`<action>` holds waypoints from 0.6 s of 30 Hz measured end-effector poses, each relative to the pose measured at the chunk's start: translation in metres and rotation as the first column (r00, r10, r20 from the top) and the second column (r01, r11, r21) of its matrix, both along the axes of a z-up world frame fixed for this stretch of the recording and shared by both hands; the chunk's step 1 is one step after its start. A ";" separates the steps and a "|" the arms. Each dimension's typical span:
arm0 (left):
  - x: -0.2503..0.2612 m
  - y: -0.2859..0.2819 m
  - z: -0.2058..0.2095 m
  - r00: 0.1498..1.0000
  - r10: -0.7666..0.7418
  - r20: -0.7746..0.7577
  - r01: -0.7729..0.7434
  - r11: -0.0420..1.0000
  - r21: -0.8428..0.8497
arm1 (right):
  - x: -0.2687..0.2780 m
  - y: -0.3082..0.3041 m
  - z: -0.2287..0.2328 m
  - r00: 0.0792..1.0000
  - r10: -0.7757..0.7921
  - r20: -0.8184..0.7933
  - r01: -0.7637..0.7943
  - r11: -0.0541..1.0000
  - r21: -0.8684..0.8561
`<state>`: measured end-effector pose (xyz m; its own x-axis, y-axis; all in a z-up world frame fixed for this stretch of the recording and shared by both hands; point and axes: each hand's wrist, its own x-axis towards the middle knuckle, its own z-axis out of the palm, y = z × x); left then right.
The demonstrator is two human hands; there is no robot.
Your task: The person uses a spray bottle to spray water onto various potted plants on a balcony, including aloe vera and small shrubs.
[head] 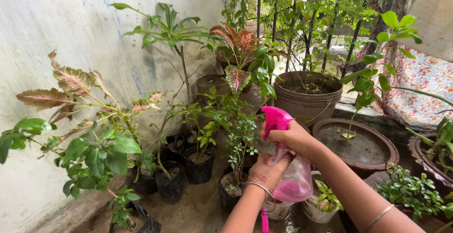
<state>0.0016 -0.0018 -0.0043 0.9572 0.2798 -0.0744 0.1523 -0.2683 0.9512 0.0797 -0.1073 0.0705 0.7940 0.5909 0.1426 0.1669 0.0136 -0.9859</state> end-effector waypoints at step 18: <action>-0.003 0.031 -0.009 0.998 0.061 -0.024 -0.061 0.998 0.015 | 0.019 0.043 -0.025 0.990 -0.082 0.112 0.092 0.992 -0.088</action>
<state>-0.0016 0.0296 -0.0128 0.9363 0.3386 -0.0937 0.1923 -0.2709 0.9432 0.0983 -0.0641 0.0456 0.8257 0.5352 0.1783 0.2690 -0.0957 -0.9584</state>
